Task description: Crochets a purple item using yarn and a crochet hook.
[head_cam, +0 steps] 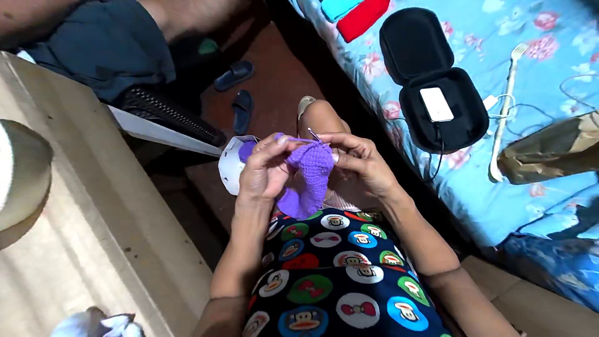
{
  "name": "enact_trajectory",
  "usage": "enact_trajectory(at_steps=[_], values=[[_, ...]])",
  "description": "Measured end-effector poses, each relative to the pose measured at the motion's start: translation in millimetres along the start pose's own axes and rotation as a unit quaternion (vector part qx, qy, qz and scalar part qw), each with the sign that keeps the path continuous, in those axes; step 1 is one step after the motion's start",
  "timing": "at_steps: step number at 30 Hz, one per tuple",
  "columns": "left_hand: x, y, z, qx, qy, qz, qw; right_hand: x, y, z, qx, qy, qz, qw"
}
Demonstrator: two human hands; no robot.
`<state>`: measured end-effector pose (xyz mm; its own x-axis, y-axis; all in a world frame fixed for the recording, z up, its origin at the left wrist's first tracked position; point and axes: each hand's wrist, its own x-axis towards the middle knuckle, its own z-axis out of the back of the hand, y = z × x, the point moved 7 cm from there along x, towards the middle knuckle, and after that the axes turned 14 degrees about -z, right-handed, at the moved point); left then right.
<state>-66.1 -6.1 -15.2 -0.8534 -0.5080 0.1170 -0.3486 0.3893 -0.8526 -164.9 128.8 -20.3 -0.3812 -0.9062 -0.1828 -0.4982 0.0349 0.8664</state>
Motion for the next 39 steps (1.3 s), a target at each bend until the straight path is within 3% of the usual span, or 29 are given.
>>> enact_trajectory(at_steps=[2, 5, 7, 9, 12, 16, 22, 26, 29, 30, 31, 33, 34, 36, 39], values=[[11, 0, 11, -0.004, 0.043, 0.021, 0.999, -1, -2, 3, 0.046, 0.024, -0.021, 0.998], [14, -5, 20, 0.037, 0.172, 0.032, 0.984, -9, -4, 9, 0.058, 0.038, -0.021, 0.997], [14, -12, 20, 0.109, 0.23, 0.003, 0.967, -19, -3, 13, 0.031, 0.028, -0.012, 0.999], [18, -17, 13, 0.082, 0.268, -0.045, 0.959, -23, -3, 14, 0.016, 0.02, -0.005, 1.0], [25, -19, -6, 0.045, 0.239, -0.118, 0.963, -17, -4, 12, 0.018, 0.001, -0.007, 1.0], [29, -15, -32, 0.098, 0.181, -0.16, 0.965, -14, -1, 9, -0.062, -0.057, 0.017, 0.996], [15, -23, -51, 0.245, 0.113, -0.146, 0.952, -25, 10, 7, -0.207, -0.159, 0.117, 0.958], [6, -24, -55, 0.317, 0.089, -0.168, 0.929, -31, 17, 1, -0.372, -0.228, 0.22, 0.872], [-3, -18, -56, 0.41, 0.064, -0.257, 0.873, -34, 24, -11, -0.456, -0.264, 0.265, 0.807], [-7, -14, -56, 0.423, 0.059, -0.298, 0.854, -33, 26, -12, -0.447, -0.263, 0.25, 0.818], [-10, -10, -55, 0.421, 0.05, -0.342, 0.839, -30, 26, -10, -0.41, -0.248, 0.212, 0.852], [-13, -7, -52, 0.387, 0.026, -0.382, 0.839, -21, 19, -2, -0.213, -0.178, 0.085, 0.957], [-12, -8, -51, 0.356, 0.015, -0.372, 0.857, -17, 13, 1, -0.093, -0.137, 0.035, 0.986], [-9, -11, -48, 0.287, -0.006, -0.327, 0.9, -16, 4, 0, 0.014, -0.1, 0.004, 0.995], [-3, -14, -44, 0.207, -0.021, -0.269, 0.94, -27, 11, -2, -0.157, -0.201, 0.123, 0.959]])
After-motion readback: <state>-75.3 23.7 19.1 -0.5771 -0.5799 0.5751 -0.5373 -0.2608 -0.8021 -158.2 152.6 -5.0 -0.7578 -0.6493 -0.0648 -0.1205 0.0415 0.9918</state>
